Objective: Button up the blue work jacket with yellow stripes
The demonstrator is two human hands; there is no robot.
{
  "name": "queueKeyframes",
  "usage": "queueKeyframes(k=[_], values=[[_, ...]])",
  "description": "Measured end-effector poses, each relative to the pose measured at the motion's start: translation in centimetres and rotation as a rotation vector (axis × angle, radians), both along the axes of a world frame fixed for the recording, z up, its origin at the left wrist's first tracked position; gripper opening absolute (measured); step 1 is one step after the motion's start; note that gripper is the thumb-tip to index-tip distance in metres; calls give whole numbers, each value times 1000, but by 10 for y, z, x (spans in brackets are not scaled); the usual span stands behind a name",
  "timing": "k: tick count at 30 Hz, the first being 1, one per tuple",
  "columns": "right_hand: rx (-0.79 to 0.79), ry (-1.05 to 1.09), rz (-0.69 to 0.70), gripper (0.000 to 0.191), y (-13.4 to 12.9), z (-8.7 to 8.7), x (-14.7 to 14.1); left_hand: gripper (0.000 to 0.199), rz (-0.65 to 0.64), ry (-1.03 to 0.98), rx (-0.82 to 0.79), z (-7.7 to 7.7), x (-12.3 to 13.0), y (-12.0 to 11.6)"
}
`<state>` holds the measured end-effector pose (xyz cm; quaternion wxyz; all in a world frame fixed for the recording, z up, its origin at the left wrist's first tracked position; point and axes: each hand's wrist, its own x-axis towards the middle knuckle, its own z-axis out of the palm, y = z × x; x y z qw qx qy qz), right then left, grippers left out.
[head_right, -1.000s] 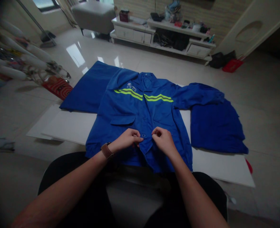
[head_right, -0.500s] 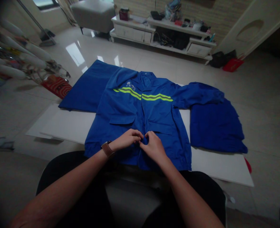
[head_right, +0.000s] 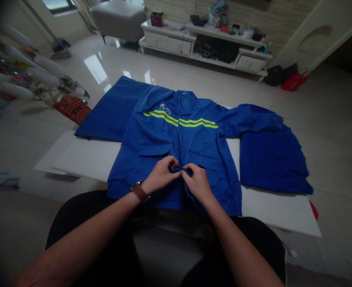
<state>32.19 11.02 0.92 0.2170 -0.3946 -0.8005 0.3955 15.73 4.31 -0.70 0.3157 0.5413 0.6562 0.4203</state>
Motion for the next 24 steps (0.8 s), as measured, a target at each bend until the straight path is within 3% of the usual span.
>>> queueKeyframes(k=[6, 13, 16, 19, 21, 24], values=[[-7, 24, 21, 15, 1, 6, 1, 19, 19, 60, 8, 4, 1, -1], [-24, -16, 73, 11, 6, 9, -1, 24, -70, 270, 9, 11, 4, -2], [68, -86, 58, 11, 20, 2, 8, 27, 19, 262, -21, 15, -1, 2], [132, -186, -57, 11, 39, -4, 22, 29, 150, 219, -38, 23, -15, 4], [83, -200, -98, 14, 47, -4, 27, 27, 108, 186, -52, 29, -25, 4], [-33, -107, -94, 15, 46, 1, 26, 21, -55, 171, -146, 30, -32, 0]])
